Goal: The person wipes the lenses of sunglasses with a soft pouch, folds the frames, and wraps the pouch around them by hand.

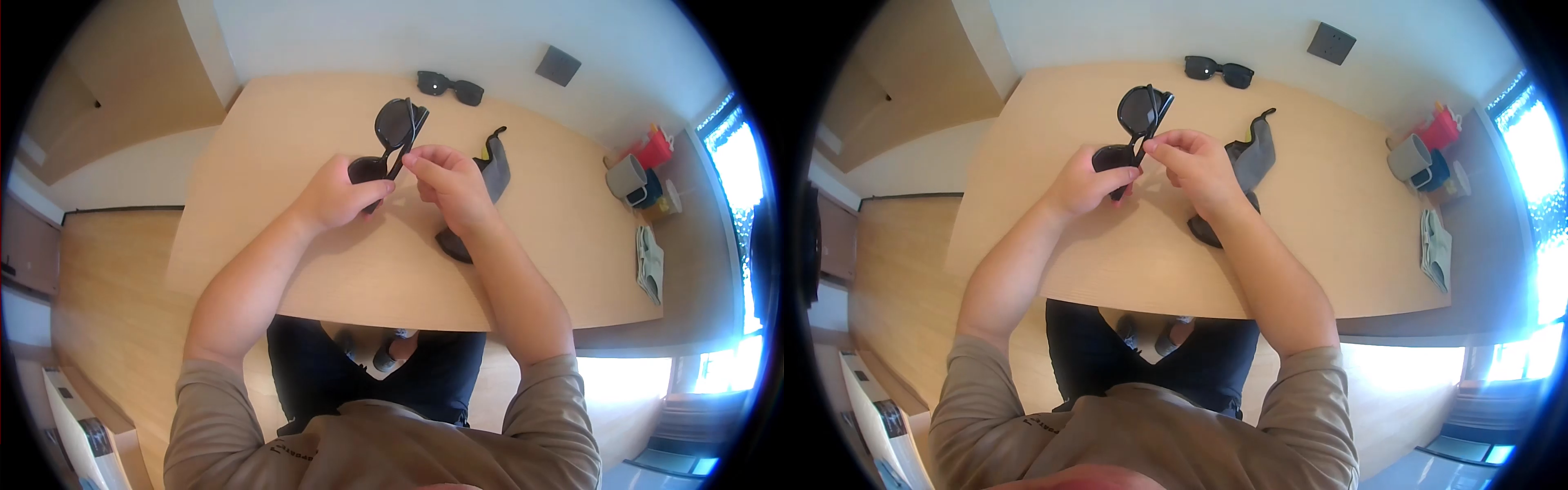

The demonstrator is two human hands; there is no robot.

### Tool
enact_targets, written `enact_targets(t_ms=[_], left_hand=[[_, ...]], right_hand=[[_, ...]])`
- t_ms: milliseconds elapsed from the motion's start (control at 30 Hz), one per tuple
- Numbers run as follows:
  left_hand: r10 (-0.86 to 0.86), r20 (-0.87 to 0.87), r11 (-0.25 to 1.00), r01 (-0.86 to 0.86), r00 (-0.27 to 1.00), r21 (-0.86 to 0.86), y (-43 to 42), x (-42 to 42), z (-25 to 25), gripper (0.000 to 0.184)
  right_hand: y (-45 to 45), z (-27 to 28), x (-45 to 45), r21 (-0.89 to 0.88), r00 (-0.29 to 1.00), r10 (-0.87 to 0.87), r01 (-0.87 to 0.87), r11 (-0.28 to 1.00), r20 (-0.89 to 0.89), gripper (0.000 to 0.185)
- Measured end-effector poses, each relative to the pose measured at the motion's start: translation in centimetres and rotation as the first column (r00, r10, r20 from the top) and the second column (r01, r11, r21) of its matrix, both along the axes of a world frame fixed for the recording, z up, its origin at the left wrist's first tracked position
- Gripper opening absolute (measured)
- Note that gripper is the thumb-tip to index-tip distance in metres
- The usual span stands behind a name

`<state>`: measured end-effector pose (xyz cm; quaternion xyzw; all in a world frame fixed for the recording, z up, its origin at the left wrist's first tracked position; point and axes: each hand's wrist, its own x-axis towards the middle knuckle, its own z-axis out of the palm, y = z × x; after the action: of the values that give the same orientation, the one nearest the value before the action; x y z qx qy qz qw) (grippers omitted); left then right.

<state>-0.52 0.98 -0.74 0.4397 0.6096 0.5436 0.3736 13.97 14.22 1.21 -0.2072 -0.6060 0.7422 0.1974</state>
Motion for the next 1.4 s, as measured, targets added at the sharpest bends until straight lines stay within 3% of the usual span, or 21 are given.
enact_targets(t_ms=[167, 233, 300, 367, 467, 567, 667, 767, 867, 967, 1167, 1267, 1400], left_hand=[[0.105, -0.197, 0.989, -0.123, 0.975, -0.085, 0.7, -0.1, -0.4, 0.018], [0.155, -0.409, 0.975, -0.205, 0.899, -0.081, 1.2, -0.4, -0.3, 0.016], [0.163, -0.675, 0.953, -0.292, 0.720, -0.081, 1.2, -0.9, 0.3, 0.017], [0.095, -0.917, 0.920, -0.385, 0.387, -0.068, 1.7, -1.5, 1.3, 0.019], [0.018, -0.987, 0.899, -0.435, 0.161, -0.054, 2.5, -4.0, 1.0, 0.029], [-0.019, -0.996, 0.907, -0.418, 0.090, -0.056, 3.2, -6.4, 0.3, 0.042], [-0.140, -0.980, 0.912, -0.366, 0.141, -0.183, 2.6, -6.7, 2.5, 0.054], [0.026, -0.997, 0.948, -0.318, 0.070, 0.003, 2.4, -8.2, 0.4, 0.062], [0.014, -0.987, 0.948, -0.316, 0.158, -0.037, 3.1, -10.6, -0.8, 0.069], [0.137, -0.983, 0.938, -0.335, 0.124, 0.088, 3.1, -10.1, -1.6, 0.062], [0.234, -0.949, 0.891, -0.438, 0.213, 0.121, 4.5, -8.7, -1.6, 0.046], [0.304, -0.898, 0.882, -0.450, 0.317, 0.140, 5.9, -10.1, -2.3, 0.046], [0.343, -0.874, 0.883, -0.436, 0.343, 0.175, 8.4, -13.3, -2.8, 0.044]], right_hand=[[1.9, -1.2, 0.0, -0.132, 0.986, -0.124, 0.109, 0.985, -0.107, 0.022], [2.4, -1.4, -0.1, -0.179, 0.966, -0.187, 0.156, 0.971, -0.177, 0.021], [2.5, -1.7, -0.2, -0.203, 0.953, -0.221, 0.179, 0.963, -0.207, 0.020], [2.7, -1.9, -0.2, -0.200, 0.952, -0.225, 0.184, 0.962, -0.207, 0.018], [2.6, -2.3, -0.5, -0.147, 0.967, -0.202, 0.180, 0.973, -0.154, 0.016], [2.5, -2.1, -0.7, -0.164, 0.960, -0.242, 0.219, 0.962, -0.142, 0.018], [2.8, -2.2, -0.7, -0.171, 0.958, -0.249, 0.224, 0.959, -0.141, 0.019], [2.7, -2.0, -0.6, -0.183, 0.952, -0.270, 0.242, 0.953, -0.147, 0.018], [3.0, -2.2, -0.6, -0.194, 0.952, -0.262, 0.231, 0.953, -0.156, 0.018], [2.9, -2.3, -0.7, -0.195, 0.953, -0.253, 0.220, 0.956, -0.165, 0.017], [2.6, -2.0, -0.7, -0.192, 0.954, -0.255, 0.225, 0.955, -0.155, 0.016], [2.7, -3.0, -1.1, -0.153, 0.950, -0.264, 0.240, 0.959, -0.167, 0.016], [2.5, -3.4, -1.3, -0.093, 0.950, -0.266, 0.254, 0.963, -0.162, 0.016]])
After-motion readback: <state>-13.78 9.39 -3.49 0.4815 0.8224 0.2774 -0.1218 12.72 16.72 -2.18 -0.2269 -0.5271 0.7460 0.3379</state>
